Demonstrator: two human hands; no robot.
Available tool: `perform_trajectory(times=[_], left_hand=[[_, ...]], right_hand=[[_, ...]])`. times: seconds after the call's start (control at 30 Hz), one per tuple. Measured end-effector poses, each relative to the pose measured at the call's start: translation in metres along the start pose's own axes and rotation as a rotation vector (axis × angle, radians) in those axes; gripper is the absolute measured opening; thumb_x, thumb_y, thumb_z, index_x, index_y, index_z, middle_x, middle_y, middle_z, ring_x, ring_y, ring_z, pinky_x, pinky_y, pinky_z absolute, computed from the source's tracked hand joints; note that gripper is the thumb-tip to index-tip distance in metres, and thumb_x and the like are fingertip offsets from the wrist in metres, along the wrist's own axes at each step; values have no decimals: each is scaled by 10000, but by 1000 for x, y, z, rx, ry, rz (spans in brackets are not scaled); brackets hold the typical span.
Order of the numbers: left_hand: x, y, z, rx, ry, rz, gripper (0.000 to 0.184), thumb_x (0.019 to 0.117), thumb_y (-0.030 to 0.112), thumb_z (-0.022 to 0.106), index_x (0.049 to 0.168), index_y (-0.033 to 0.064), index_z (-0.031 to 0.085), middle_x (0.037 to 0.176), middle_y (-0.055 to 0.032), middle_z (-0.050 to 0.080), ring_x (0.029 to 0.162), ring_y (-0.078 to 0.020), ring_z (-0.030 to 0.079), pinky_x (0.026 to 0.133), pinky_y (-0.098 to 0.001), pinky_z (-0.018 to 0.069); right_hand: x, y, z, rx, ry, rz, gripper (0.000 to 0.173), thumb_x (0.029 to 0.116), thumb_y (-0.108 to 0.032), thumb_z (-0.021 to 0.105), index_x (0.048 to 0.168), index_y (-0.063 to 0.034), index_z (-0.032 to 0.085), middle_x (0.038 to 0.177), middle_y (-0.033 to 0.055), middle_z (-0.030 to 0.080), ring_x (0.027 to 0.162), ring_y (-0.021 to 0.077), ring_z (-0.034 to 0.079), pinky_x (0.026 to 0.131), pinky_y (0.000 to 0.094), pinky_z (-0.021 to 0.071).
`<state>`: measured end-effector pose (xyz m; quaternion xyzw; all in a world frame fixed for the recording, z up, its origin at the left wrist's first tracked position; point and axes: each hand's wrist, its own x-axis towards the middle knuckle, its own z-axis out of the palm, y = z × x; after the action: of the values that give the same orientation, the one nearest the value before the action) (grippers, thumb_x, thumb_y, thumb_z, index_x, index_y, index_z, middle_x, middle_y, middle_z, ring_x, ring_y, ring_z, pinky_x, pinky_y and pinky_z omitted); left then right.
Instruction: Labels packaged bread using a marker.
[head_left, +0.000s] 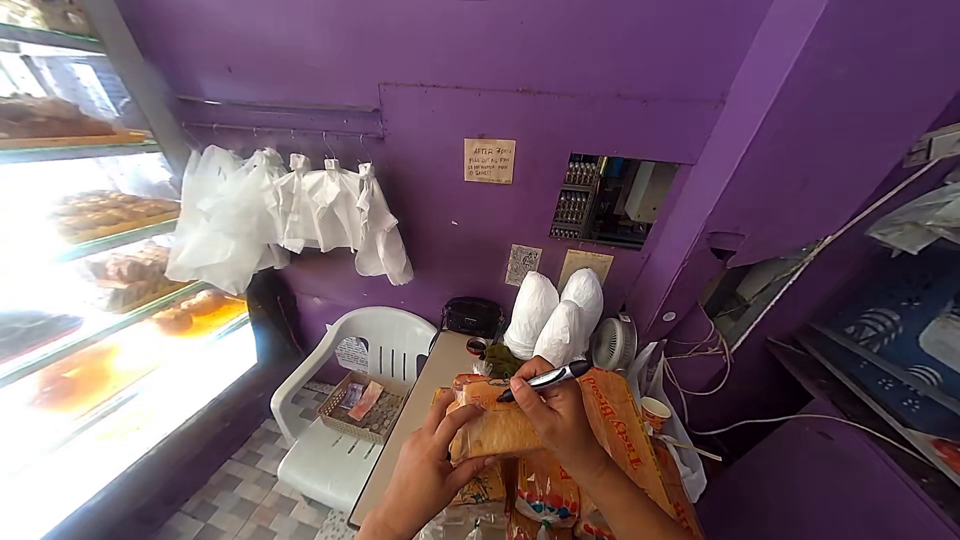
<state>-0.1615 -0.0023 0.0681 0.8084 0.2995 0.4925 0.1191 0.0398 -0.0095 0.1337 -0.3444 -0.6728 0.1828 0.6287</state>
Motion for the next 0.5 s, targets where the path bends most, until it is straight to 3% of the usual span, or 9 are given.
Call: perform_trajectory(times=[0.5], left_hand=[[0, 1, 1, 8, -1, 6, 552, 865, 442, 763, 1330, 199, 589, 1376, -201, 600, 861, -170, 727, 629, -302, 589]], right_hand=[[-2, -1, -1, -24, 1, -32, 190, 987, -173, 575, 855, -57, 650, 717, -58, 611, 622, -54, 554, 577, 116, 478]])
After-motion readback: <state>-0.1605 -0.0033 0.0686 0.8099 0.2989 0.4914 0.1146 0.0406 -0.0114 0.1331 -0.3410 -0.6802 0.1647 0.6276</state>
